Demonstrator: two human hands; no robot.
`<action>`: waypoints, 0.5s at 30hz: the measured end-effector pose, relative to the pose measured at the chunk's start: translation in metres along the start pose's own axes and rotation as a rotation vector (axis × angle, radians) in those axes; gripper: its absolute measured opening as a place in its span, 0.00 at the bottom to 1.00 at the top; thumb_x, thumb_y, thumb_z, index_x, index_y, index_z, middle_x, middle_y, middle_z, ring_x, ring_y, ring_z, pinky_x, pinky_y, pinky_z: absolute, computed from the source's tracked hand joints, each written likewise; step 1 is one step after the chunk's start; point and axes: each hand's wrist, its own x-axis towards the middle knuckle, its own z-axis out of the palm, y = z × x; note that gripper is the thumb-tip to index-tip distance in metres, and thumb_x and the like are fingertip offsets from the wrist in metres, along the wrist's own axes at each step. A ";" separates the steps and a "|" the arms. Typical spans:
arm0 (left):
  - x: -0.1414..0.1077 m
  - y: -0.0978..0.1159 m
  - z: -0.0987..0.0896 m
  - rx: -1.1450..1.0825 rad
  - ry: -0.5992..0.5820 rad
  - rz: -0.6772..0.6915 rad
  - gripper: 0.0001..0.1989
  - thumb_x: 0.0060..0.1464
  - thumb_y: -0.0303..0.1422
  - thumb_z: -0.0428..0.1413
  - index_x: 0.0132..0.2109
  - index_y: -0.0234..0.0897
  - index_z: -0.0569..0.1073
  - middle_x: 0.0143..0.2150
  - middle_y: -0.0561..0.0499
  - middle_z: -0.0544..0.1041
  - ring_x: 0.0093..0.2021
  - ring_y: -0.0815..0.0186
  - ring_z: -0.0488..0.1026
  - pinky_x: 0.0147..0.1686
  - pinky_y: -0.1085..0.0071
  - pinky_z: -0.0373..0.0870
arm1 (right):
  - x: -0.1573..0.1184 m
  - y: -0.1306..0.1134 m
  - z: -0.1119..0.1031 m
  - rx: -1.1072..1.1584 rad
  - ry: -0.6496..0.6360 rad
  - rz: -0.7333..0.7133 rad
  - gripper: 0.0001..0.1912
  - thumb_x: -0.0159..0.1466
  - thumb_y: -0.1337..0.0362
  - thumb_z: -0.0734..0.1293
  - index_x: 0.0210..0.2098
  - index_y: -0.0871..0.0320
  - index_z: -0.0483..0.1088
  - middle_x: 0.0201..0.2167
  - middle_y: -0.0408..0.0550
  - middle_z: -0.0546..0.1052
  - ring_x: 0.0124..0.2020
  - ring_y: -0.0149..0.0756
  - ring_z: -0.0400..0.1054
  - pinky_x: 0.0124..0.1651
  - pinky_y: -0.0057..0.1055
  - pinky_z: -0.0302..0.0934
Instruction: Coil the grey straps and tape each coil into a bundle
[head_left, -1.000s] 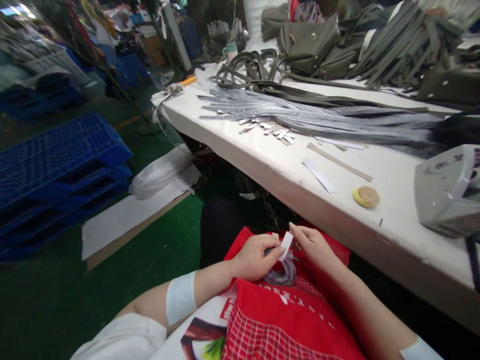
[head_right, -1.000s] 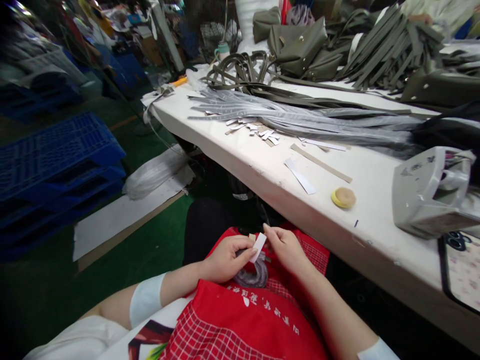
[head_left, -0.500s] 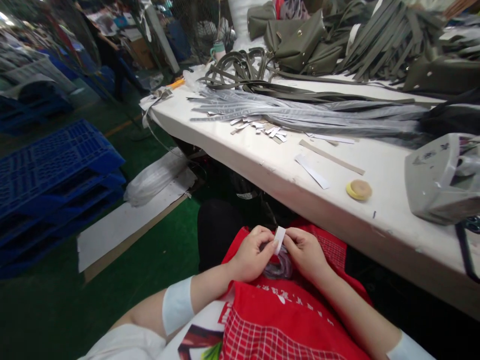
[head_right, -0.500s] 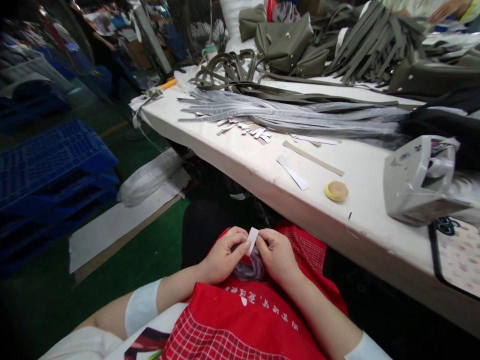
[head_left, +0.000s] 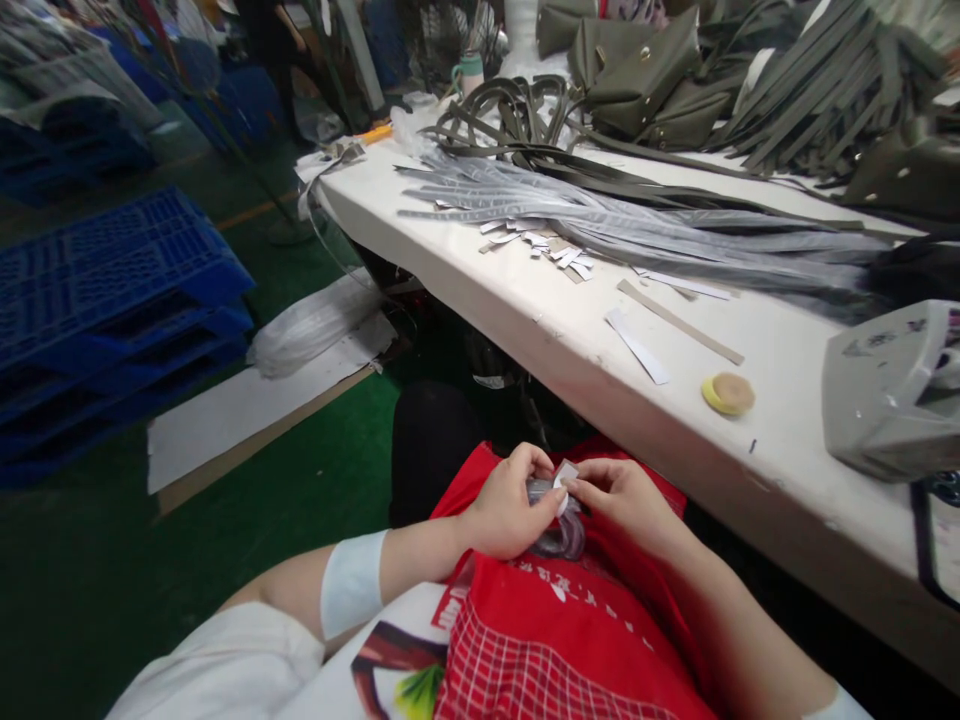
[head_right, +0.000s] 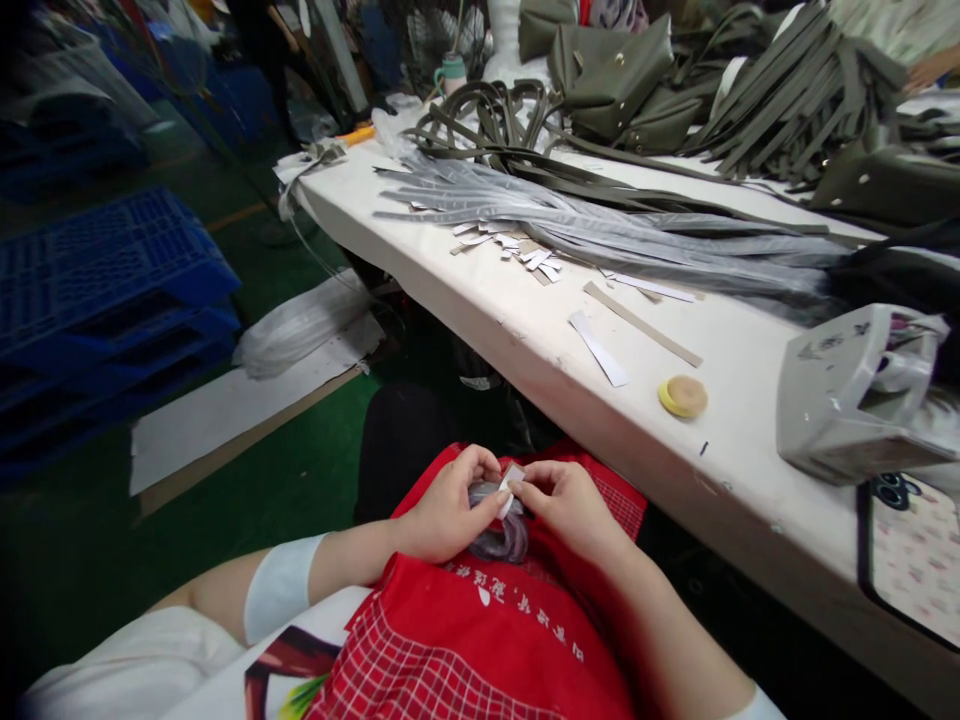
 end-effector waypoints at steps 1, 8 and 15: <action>-0.001 0.001 0.000 0.004 -0.003 -0.004 0.10 0.52 0.33 0.57 0.41 0.36 0.66 0.38 0.49 0.74 0.37 0.63 0.72 0.37 0.68 0.68 | 0.001 0.002 0.000 0.021 -0.010 0.018 0.15 0.56 0.54 0.71 0.29 0.61 0.76 0.28 0.46 0.78 0.29 0.34 0.68 0.35 0.29 0.61; -0.005 0.008 -0.003 0.042 -0.056 0.065 0.09 0.53 0.33 0.55 0.42 0.37 0.65 0.39 0.49 0.74 0.38 0.63 0.72 0.37 0.68 0.68 | 0.004 0.003 -0.003 0.086 -0.064 0.068 0.17 0.51 0.53 0.75 0.26 0.61 0.71 0.23 0.43 0.75 0.24 0.30 0.64 0.30 0.27 0.58; -0.003 0.010 -0.011 0.057 -0.190 0.044 0.09 0.53 0.34 0.56 0.40 0.37 0.68 0.36 0.48 0.75 0.36 0.62 0.73 0.35 0.69 0.67 | -0.003 -0.003 -0.002 -0.151 -0.056 -0.052 0.11 0.59 0.57 0.69 0.27 0.59 0.70 0.25 0.44 0.76 0.27 0.32 0.67 0.31 0.28 0.61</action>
